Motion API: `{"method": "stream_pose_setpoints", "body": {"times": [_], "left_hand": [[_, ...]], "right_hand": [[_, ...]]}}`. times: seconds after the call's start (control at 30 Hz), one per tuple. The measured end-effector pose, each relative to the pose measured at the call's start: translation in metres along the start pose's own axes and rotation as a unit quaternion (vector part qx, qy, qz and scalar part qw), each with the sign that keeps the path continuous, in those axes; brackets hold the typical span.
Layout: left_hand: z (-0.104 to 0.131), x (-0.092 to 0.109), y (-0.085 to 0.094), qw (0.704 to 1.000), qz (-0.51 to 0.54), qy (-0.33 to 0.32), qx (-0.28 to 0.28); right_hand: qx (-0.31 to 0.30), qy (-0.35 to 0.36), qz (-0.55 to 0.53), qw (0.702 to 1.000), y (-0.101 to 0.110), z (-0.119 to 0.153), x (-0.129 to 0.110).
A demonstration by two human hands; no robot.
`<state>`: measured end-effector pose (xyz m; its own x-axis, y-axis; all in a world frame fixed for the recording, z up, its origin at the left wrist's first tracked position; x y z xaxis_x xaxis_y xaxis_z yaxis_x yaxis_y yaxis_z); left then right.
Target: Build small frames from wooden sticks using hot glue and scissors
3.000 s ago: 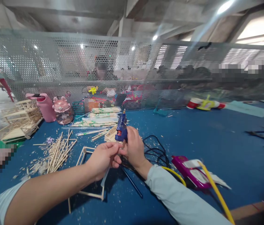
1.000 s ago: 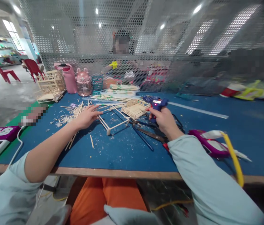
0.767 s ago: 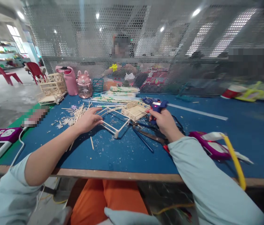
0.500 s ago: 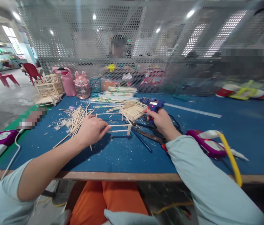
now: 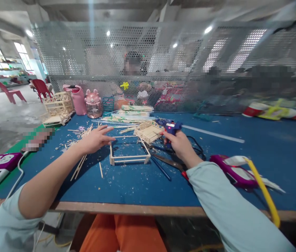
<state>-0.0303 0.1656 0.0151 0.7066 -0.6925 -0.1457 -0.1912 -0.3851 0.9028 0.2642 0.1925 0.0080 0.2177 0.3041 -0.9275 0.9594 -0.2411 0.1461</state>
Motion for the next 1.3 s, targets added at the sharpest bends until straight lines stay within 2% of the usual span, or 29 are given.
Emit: {"method": "stream_pose_setpoints", "body": {"times": [0.1,0.23,0.47,0.6,0.8,0.97,1.1,1.2,1.3], "left_hand": [[-0.003,0.015,-0.006,0.998,-0.018,-0.033,-0.041],[-0.001,0.017,-0.004,0.998,-0.015,-0.025,-0.062],[0.004,0.024,0.000,0.998,-0.024,-0.047,-0.045],[0.002,0.029,0.008,0.998,-0.053,-0.014,-0.043],[0.003,0.058,0.031,0.997,-0.081,-0.010,0.008],[0.010,0.072,0.038,0.995,-0.089,-0.034,0.014],[0.009,0.067,0.036,0.993,-0.119,0.012,0.013],[0.002,0.066,0.028,0.988,-0.137,0.064,0.014],[-0.004,0.067,0.019,0.992,-0.096,0.085,0.011]], "right_hand": [[0.004,0.007,-0.012,1.000,0.001,0.001,-0.003],[0.002,0.011,-0.021,1.000,0.001,0.000,-0.002],[0.001,0.001,-0.023,1.000,0.001,-0.003,0.004],[0.006,-0.009,-0.025,1.000,0.001,0.000,0.002],[0.006,-0.014,0.021,1.000,0.003,0.003,-0.003],[0.000,-0.007,0.022,1.000,0.003,0.003,-0.003],[0.003,-0.012,0.023,1.000,0.002,0.004,-0.004],[-0.002,-0.019,0.031,0.999,-0.001,0.004,-0.002],[-0.003,-0.024,0.026,0.999,-0.002,0.002,0.002]]}}
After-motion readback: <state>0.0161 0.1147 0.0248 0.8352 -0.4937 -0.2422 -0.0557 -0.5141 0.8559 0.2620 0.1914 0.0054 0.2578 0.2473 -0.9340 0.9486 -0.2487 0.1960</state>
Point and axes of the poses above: each hand's wrist, its own z-axis away from the middle knuckle, its own y-axis out of the back of the hand, x = y × z, the point moved 10 cm from there along -z, towards the middle knuckle, and after that the axes turned 9 degrees about -z, right-handed, at the moved point
